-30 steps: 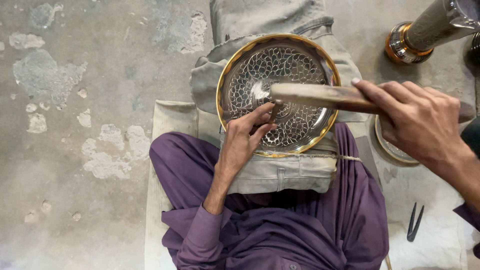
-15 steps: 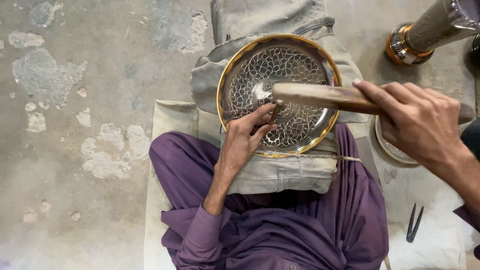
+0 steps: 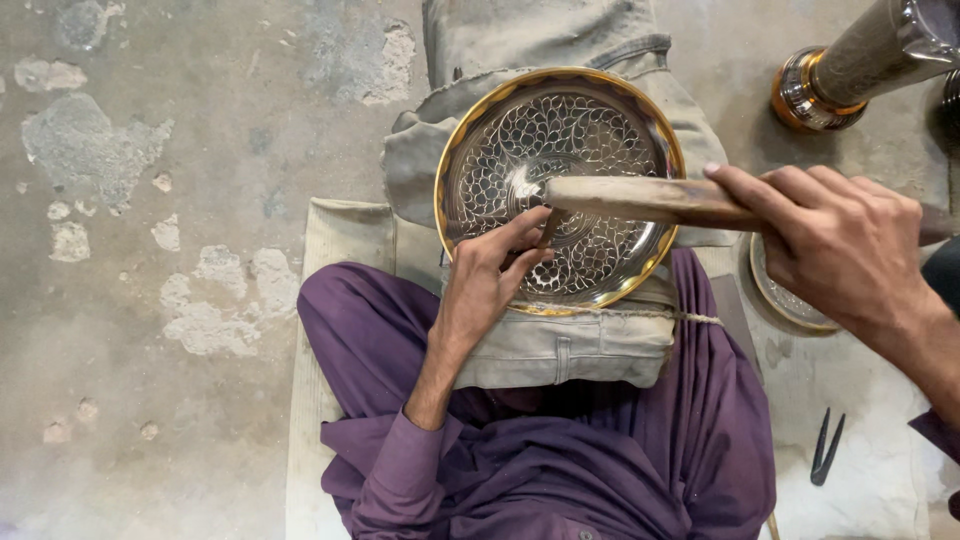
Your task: The person sits on the workshop floor with an engraved brass tray resting on a cloth cushion. They hold a steel punch against the tray's patterned surface with one hand and repeatedly strike the punch with a wooden mallet held in the other hand, working the decorative design across the tray.
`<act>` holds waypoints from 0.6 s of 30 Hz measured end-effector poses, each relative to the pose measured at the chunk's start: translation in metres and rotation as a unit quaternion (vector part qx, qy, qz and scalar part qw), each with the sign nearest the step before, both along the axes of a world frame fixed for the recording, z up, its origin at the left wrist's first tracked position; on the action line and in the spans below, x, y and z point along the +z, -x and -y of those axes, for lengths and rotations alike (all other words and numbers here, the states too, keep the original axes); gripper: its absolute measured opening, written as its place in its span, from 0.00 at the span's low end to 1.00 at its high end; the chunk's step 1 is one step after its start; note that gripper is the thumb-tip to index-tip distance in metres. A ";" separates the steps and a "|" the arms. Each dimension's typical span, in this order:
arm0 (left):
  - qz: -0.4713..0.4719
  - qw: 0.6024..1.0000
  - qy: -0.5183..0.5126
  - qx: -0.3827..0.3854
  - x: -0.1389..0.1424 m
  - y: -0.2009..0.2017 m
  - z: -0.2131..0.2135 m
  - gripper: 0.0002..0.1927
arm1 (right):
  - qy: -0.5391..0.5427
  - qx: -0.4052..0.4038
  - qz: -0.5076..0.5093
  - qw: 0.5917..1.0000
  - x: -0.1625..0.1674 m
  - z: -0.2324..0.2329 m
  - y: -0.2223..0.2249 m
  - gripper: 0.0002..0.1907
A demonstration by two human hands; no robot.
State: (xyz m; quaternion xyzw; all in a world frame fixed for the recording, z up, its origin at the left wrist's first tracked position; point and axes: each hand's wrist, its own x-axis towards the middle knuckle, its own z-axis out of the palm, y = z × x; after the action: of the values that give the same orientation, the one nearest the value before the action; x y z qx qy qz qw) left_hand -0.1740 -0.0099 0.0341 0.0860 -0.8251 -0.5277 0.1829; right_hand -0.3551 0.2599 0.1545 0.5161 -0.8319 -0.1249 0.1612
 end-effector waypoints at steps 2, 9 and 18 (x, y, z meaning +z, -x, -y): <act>0.003 1.000 0.001 0.003 -0.001 0.000 -0.001 0.23 | 0.149 0.000 0.167 0.975 -0.002 0.005 -0.002 0.31; 0.004 1.000 -0.002 0.000 -0.003 0.001 -0.001 0.24 | -0.055 -0.054 -0.035 0.996 0.004 0.001 0.000 0.27; -0.008 1.000 -0.001 0.002 0.002 0.000 0.000 0.24 | -0.008 -0.040 0.045 0.998 0.000 -0.003 0.015 0.33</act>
State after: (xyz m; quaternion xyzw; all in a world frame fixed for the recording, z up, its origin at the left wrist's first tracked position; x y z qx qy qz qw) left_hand -0.1739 -0.0099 0.0359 0.0834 -0.8230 -0.5286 0.1906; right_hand -0.3701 0.2634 0.1542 0.4886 -0.8574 -0.1141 0.1144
